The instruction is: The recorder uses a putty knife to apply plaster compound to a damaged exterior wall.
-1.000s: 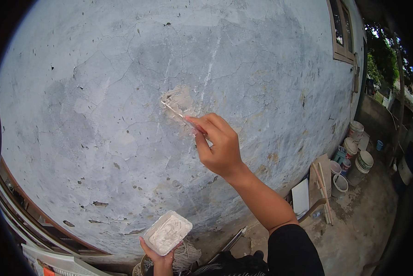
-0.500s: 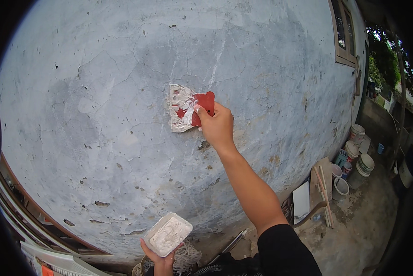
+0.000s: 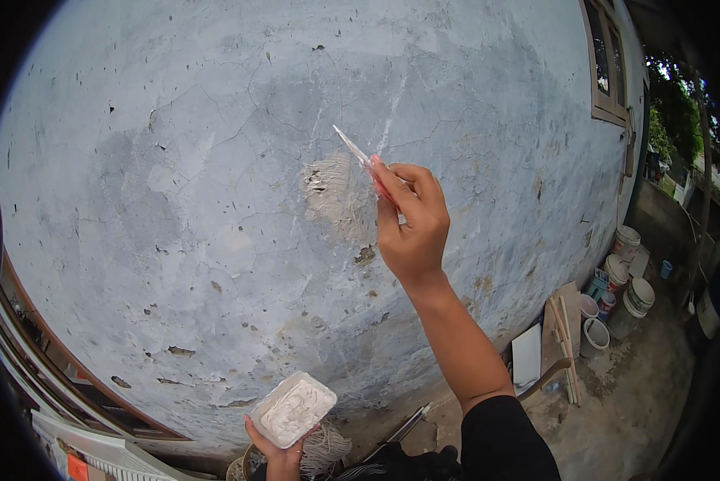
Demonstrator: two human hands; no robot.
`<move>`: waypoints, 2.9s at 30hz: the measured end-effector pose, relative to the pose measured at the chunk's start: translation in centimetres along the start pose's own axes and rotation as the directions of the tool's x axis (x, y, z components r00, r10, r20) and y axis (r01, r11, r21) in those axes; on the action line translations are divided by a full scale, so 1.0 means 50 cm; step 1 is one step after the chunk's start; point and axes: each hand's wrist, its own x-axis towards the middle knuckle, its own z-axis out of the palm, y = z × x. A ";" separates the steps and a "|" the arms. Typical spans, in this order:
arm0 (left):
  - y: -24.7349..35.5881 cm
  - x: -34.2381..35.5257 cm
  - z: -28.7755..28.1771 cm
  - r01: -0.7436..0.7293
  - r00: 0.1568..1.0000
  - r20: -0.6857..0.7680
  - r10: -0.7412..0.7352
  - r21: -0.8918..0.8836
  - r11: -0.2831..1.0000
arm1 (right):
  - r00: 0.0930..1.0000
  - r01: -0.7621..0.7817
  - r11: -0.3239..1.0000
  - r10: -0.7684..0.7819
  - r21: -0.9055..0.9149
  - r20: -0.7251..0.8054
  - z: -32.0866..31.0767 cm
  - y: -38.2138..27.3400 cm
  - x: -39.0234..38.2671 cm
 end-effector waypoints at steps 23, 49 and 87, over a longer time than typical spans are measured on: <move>-0.003 -0.005 0.022 0.024 0.999 0.030 -0.025 0.013 1.000 | 0.850 0.409 0.837 -0.205 -0.363 0.485 0.043 0.025 -0.113; -0.009 -0.017 -0.003 0.012 0.999 0.043 -0.015 0.079 0.997 | 0.861 0.399 0.880 -0.264 -0.257 0.435 0.034 0.049 -0.145; -0.015 -0.010 0.009 0.005 1.000 -0.001 -0.005 0.009 1.000 | 0.911 -0.188 0.982 0.176 -0.004 0.372 0.057 0.078 -0.027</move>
